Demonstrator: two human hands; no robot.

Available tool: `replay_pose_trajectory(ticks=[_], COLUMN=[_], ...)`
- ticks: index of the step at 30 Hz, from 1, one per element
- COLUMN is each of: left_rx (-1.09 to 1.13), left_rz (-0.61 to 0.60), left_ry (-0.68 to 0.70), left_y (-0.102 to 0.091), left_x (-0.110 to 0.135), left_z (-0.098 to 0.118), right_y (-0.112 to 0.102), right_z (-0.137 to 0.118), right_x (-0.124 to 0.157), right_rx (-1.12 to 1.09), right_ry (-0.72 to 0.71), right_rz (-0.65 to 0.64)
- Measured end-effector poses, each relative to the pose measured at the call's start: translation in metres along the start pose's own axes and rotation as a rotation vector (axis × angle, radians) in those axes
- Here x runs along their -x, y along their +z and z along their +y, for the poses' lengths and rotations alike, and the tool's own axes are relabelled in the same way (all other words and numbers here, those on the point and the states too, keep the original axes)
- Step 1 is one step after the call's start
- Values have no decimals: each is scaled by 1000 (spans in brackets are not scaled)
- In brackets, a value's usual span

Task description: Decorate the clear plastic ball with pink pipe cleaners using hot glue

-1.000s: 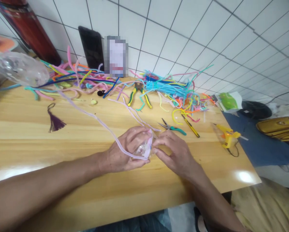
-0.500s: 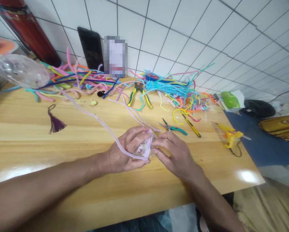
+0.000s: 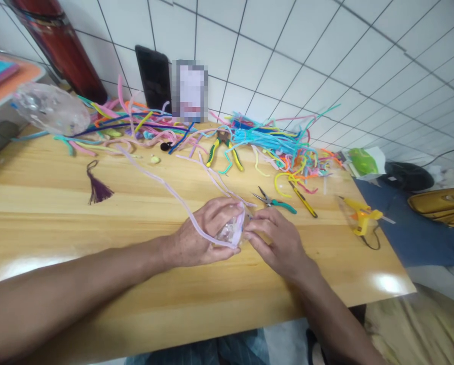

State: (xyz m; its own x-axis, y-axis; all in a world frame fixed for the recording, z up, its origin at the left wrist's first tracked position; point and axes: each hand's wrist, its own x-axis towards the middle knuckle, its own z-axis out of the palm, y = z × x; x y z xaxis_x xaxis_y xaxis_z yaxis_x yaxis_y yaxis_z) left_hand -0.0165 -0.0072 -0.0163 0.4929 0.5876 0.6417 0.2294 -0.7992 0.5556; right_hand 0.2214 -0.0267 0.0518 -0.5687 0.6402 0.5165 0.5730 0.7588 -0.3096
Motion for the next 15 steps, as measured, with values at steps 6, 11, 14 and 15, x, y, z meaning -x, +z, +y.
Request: replay_pose_trajectory(ticks=[6, 11, 14, 15], left_rx=[22, 17, 9, 6], left_rz=[18, 27, 22, 20], left_ry=[-10, -11, -8, -5], left_y=[1, 2, 1, 1], left_x=[0, 0, -1, -1], left_z=[0, 0, 1, 1], right_y=[3, 2, 0, 0], right_z=[-2, -7, -8, -8], right_x=[-1, -3, -3, -3], right_rx=[7, 27, 45, 44], right_ry=[59, 47, 32, 29], right_rz=[43, 38, 19, 15])
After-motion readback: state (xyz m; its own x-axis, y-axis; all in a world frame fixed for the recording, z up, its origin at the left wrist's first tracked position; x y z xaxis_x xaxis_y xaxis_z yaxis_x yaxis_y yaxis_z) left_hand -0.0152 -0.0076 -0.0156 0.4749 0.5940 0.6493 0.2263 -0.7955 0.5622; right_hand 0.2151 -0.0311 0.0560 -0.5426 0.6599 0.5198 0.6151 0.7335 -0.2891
